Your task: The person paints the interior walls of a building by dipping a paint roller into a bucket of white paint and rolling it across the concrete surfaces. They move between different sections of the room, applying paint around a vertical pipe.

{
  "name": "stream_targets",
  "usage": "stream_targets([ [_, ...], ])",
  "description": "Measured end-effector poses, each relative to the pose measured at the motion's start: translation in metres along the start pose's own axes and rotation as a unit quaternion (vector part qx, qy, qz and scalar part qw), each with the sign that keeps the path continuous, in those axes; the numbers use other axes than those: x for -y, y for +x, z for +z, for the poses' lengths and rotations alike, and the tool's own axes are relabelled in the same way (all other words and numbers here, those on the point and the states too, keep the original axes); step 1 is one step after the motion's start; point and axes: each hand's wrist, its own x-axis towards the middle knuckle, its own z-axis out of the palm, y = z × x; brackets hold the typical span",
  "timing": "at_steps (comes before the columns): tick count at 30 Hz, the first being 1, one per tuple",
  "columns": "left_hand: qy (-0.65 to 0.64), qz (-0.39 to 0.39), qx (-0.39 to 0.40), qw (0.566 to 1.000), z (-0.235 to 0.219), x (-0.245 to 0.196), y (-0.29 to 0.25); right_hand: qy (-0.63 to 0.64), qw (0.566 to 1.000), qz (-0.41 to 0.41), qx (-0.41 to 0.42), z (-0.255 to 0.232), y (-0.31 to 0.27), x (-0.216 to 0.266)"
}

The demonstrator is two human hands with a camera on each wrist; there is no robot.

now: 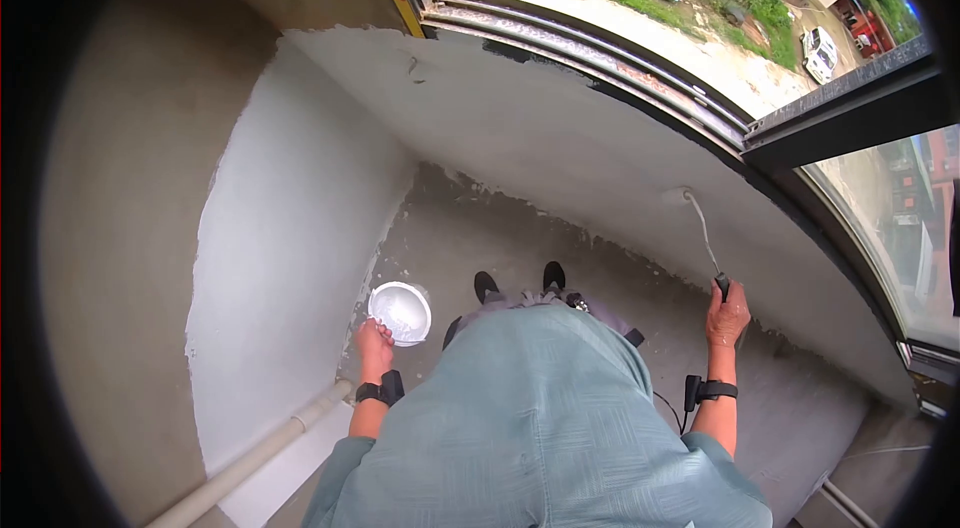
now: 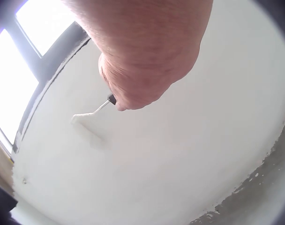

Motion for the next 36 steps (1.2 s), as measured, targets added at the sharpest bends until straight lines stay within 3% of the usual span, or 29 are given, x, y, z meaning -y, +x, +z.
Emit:
stream_targets([
  [9,-0.018,-0.007,-0.006,1.0,0.001,-0.002,-0.014,0.058,0.996,-0.037,0.055,0.052,0.054,0.122],
  [23,-0.051,-0.038,-0.021,0.998,-0.06,0.034,0.006,0.094,0.982,-0.114,0.118,0.13,0.115,0.319],
  [26,-0.043,-0.064,-0.04,0.996,-0.057,0.023,-0.003,0.102,0.979,-0.119,0.131,0.143,0.123,0.352],
  [30,-0.035,-0.055,-0.027,0.998,-0.054,0.014,0.0,0.122,0.979,-0.114,0.119,0.134,0.128,0.353],
  [36,-0.011,-0.028,-0.014,0.999,-0.038,0.01,0.009,0.128,0.984,-0.105,0.065,0.076,0.114,0.257],
])
